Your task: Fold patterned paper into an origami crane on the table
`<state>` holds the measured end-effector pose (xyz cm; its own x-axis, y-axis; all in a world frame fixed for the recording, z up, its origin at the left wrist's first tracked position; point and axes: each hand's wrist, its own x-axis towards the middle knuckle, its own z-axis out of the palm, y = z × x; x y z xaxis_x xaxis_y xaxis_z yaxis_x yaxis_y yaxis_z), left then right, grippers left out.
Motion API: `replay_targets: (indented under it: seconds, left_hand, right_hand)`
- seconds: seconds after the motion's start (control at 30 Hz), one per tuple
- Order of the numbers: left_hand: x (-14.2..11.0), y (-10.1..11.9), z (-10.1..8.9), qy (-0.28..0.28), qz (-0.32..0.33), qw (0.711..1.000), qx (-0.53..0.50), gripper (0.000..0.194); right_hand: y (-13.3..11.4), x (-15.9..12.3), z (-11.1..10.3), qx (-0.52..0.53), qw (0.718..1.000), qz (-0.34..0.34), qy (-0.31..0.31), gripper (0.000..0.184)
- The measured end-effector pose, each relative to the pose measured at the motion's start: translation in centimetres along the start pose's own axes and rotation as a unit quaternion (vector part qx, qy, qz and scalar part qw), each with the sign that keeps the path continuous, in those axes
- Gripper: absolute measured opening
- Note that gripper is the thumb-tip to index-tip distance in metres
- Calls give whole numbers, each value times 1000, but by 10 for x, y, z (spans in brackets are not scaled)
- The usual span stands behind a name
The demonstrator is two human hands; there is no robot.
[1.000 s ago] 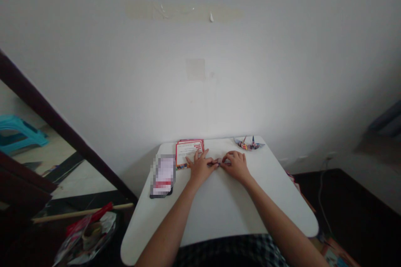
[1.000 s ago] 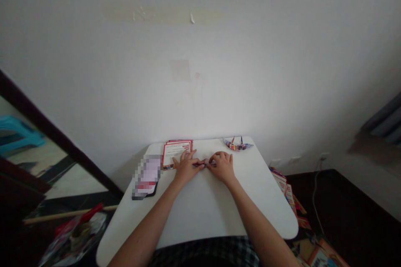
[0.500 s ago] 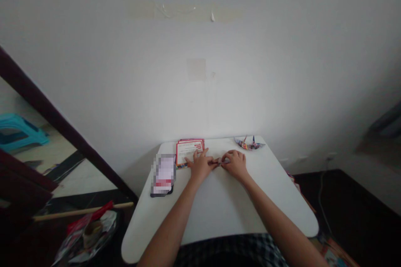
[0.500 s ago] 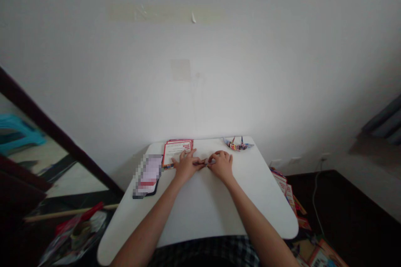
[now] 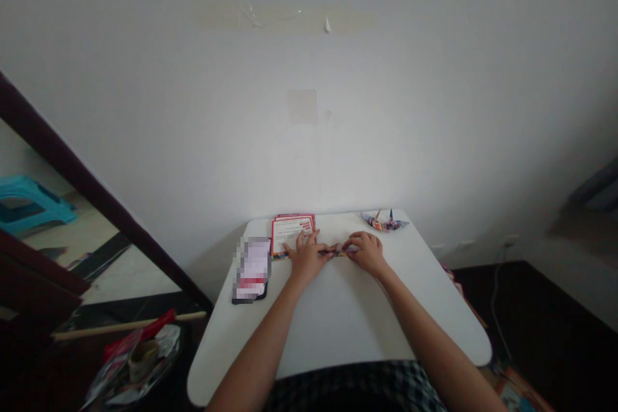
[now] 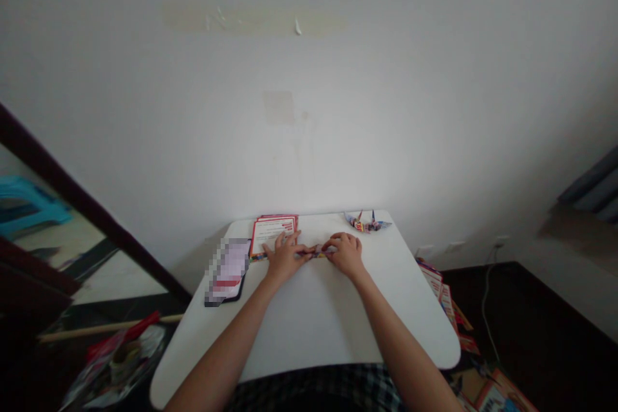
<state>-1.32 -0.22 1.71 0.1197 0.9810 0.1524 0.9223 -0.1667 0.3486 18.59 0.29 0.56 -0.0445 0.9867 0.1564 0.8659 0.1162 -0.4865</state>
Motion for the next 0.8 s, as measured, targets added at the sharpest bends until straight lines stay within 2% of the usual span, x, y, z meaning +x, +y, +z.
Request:
replay_targets:
  seconds: [0.27, 0.47, 0.57, 0.8]
  left_hand:
    - [-2, 0, -1, 18, 6, 1000, -17, 15]
    - [-1, 0, 1, 31, 5, 999, -19, 19]
    - [-3, 0, 0, 39, 23, 999, -23, 15]
    - [-5, 5, -4, 54, 41, 997, -37, 25]
  right_hand:
    - [11, -5, -2, 6, 997, -76, 12, 20]
    - [20, -3, -2, 8, 991, -130, 14, 23]
    - [21, -3, 1, -1, 991, -134, 19, 26]
    - [15, -6, 3, -6, 992, -112, 53, 19]
